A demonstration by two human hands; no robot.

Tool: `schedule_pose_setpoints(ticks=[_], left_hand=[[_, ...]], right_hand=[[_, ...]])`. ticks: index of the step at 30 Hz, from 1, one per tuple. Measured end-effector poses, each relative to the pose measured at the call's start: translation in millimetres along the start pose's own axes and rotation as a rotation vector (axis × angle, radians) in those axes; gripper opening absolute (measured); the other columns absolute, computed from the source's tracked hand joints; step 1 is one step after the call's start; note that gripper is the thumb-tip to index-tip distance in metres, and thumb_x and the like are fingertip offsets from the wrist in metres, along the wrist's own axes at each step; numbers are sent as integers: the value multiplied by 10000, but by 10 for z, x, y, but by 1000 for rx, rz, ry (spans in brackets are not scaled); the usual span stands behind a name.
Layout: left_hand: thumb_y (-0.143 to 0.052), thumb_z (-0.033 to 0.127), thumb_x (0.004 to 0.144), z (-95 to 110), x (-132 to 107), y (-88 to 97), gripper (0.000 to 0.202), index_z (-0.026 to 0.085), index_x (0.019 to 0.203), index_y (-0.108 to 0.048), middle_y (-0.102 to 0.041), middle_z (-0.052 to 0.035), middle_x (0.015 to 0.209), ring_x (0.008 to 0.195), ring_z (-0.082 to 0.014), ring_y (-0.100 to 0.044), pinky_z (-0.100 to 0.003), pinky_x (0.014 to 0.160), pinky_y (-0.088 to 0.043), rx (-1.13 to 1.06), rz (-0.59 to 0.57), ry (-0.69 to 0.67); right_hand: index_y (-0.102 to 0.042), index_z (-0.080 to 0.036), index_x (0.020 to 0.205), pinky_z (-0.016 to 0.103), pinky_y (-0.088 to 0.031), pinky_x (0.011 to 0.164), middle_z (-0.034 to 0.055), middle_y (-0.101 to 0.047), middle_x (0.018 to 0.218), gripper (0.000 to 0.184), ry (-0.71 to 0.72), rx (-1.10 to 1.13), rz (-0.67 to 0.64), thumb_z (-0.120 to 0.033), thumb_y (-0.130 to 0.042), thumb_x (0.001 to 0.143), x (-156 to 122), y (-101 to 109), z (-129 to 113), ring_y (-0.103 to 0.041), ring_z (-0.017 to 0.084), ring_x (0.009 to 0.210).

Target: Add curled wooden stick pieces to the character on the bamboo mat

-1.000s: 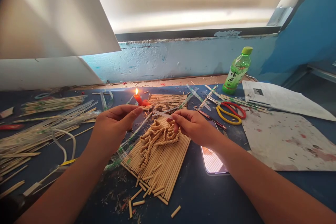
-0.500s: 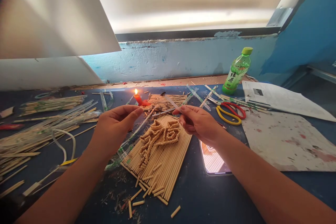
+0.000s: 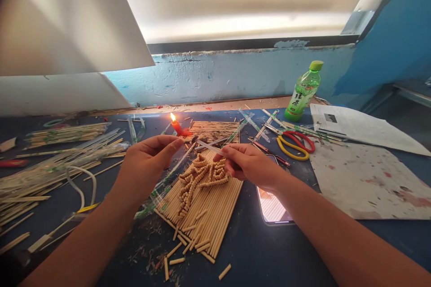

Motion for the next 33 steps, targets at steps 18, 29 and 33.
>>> schedule_pose_setpoints(ticks=[18,29,33], left_hand=[[-759,452,775,-21,14,17,271,198,864,-736,-431,74,508,451,-53,-309,-197,416,-246,-37,-31,-7],[-759,442,776,3,2,20,260,190,830,-727,-557,39,612,472,-52,-349,-204,432,-280,-40,-22,-32],[-757,422,777,-2,20,55,229,200,805,-709,-579,30,623,495,-67,-407,-205,453,-324,-61,-30,-17]], right_hand=[[-665,-133,950,225,-222,450,-20,-512,567,332,58,-223,98,-423,-505,969,35,51,7,-370,66,499],[-619,-188,1039,217,-276,474,-20,-561,693,256,174,-230,168,-411,-613,914,32,37,56,-416,68,544],[-611,-192,1011,225,-127,407,-43,-523,681,201,181,75,231,-365,-622,909,48,88,-35,-272,38,439]])
Point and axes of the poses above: each hand's wrist, its own x-axis towards the middle knuckle, its own y-axis out of the back of the hand, z = x × y, the point moved 1 cm from there along x, towards the middle knuckle
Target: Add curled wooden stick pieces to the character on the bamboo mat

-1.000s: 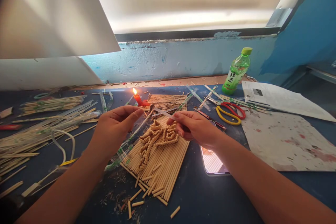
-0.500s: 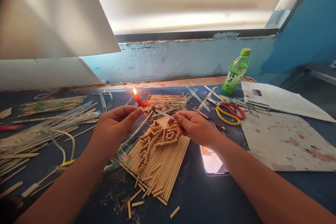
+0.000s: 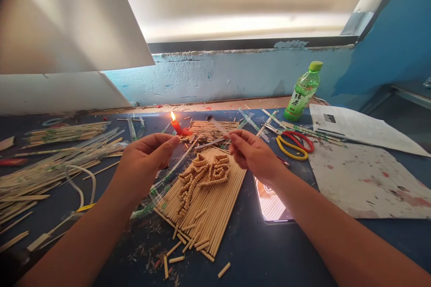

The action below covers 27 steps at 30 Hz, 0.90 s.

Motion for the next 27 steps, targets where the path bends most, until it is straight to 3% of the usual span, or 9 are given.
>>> schedule_pose_setpoints(ticks=[4,8,11,18,27], left_hand=[[-772,360,756,71,4,31,182,199,817,-713,-614,11,621,464,-75,-426,-210,410,-309,67,-129,51],[-759,333,759,155,-30,64,170,201,860,-724,-678,-32,694,518,-108,-520,-218,430,-364,135,-227,4],[-725,353,794,160,-67,97,162,221,887,-731,-702,-54,764,605,-142,-582,-232,480,-415,206,-320,-65],[-650,350,835,137,-180,122,124,261,862,-732,-644,-10,648,540,-130,-521,-233,484,-417,529,-557,-129],[-630,283,813,96,-188,49,122,291,792,-750,-677,-1,674,544,-129,-542,-234,491,-403,659,-614,-249]], right_hand=[[-625,-193,968,234,-103,402,-65,-435,629,168,-25,230,163,-322,-664,867,52,140,-130,-218,46,440],[-632,-198,921,246,-124,398,-59,-431,622,139,35,238,263,-303,-682,844,98,304,-181,-225,58,450],[-647,-190,912,245,-129,407,-47,-445,647,152,81,144,265,-322,-682,845,106,340,-159,-232,52,456],[-667,-195,926,262,-127,417,-27,-463,685,167,79,22,230,-346,-670,855,77,257,-105,-219,59,472],[-671,-198,934,253,-135,415,-28,-471,692,182,79,-14,214,-365,-665,863,88,276,-76,-238,49,464]])
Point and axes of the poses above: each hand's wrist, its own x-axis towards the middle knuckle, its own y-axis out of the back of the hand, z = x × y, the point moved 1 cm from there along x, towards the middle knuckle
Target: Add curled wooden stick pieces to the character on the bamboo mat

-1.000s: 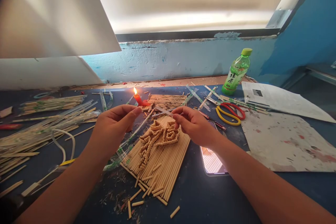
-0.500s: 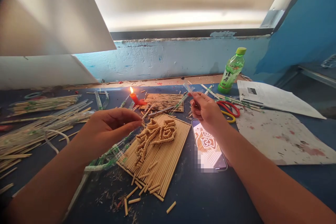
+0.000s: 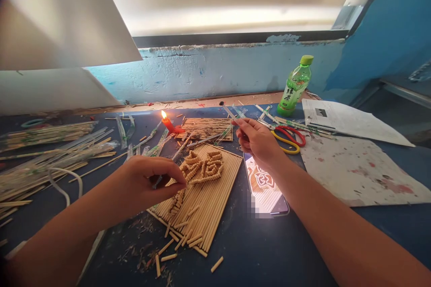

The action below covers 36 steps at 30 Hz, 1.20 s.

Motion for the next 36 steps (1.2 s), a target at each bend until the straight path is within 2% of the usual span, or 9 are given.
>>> schedule_pose_setpoints(ticks=[6,14,19,23,27,30,36], left_hand=[[-603,207,801,0,51,-44,168,286,805,-752,-695,-9,763,582,-129,-577,-242,543,-434,38,-41,-75],[-581,212,827,-22,75,-75,184,277,828,-753,-710,-14,804,650,-141,-620,-247,597,-454,147,-53,-145],[-589,238,812,-27,76,-88,161,278,823,-745,-693,2,711,570,-130,-594,-246,571,-435,169,-70,-109],[-593,223,803,-28,73,-94,150,273,815,-734,-685,10,706,549,-116,-573,-226,538,-418,151,-63,-92],[-570,263,861,-14,67,-72,175,290,894,-740,-706,-4,827,617,-116,-595,-217,560,-429,111,-55,-111],[-549,295,892,-12,65,-50,198,301,924,-745,-714,-12,888,650,-117,-611,-217,577,-442,93,-101,-102],[-568,271,861,-55,66,-45,172,292,870,-739,-702,9,754,572,-109,-587,-222,556,-431,163,-150,-61]], right_hand=[[-662,-205,923,262,-133,411,-35,-478,677,160,-3,6,-4,-353,-663,863,-9,-13,-23,-234,53,452],[-673,-190,933,256,-136,419,-29,-478,684,169,4,17,-5,-346,-660,872,-15,-11,-36,-251,45,457],[-677,-197,929,260,-150,417,-27,-482,683,182,13,7,-8,-367,-661,868,-3,-4,-26,-248,57,467],[-674,-202,926,265,-152,416,-26,-483,690,180,7,2,-2,-371,-663,865,-6,-10,-32,-236,59,465],[-672,-197,928,265,-142,418,-28,-482,682,176,10,8,-12,-362,-660,868,-11,-9,-32,-229,53,460],[-672,-189,935,263,-132,423,-28,-482,679,182,17,12,-19,-360,-656,874,-10,-8,-32,-234,50,461],[-672,-184,925,261,-132,421,-31,-478,667,174,19,9,-21,-351,-645,881,-5,-12,-36,-243,52,461]])
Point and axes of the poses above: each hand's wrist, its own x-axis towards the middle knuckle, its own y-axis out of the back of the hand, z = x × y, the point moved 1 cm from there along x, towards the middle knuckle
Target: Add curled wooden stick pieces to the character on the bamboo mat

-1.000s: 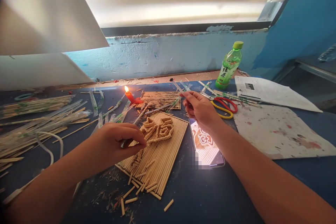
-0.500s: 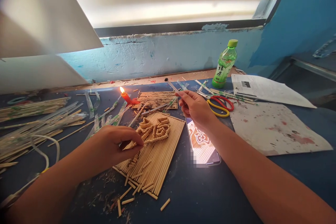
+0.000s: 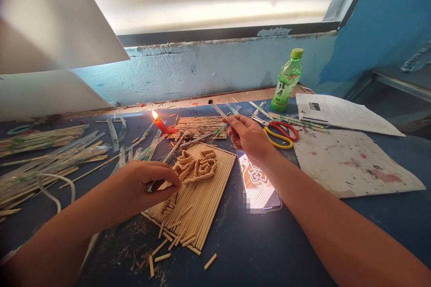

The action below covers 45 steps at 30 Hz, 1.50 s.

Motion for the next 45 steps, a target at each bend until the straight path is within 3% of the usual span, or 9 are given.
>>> schedule_pose_setpoints(ticks=[15,28,45], left_hand=[[-573,202,827,20,31,-38,140,242,827,-708,-662,41,723,584,-79,-554,-210,581,-408,35,-22,-24],[-565,215,863,-20,51,-88,153,239,834,-713,-684,11,800,697,-122,-606,-251,667,-439,109,25,-96],[-558,198,862,-51,56,-137,153,248,824,-697,-684,12,810,711,-136,-616,-259,661,-448,151,39,-131]], right_hand=[[-679,-173,929,233,-148,415,-25,-493,683,169,2,5,5,-332,-626,905,2,9,25,-266,38,461],[-672,-167,905,221,-155,413,-26,-501,665,158,-11,13,12,-320,-633,898,5,10,22,-295,29,452],[-668,-169,903,233,-138,417,-30,-498,659,155,-7,-4,13,-319,-628,901,8,-4,20,-277,33,442]])
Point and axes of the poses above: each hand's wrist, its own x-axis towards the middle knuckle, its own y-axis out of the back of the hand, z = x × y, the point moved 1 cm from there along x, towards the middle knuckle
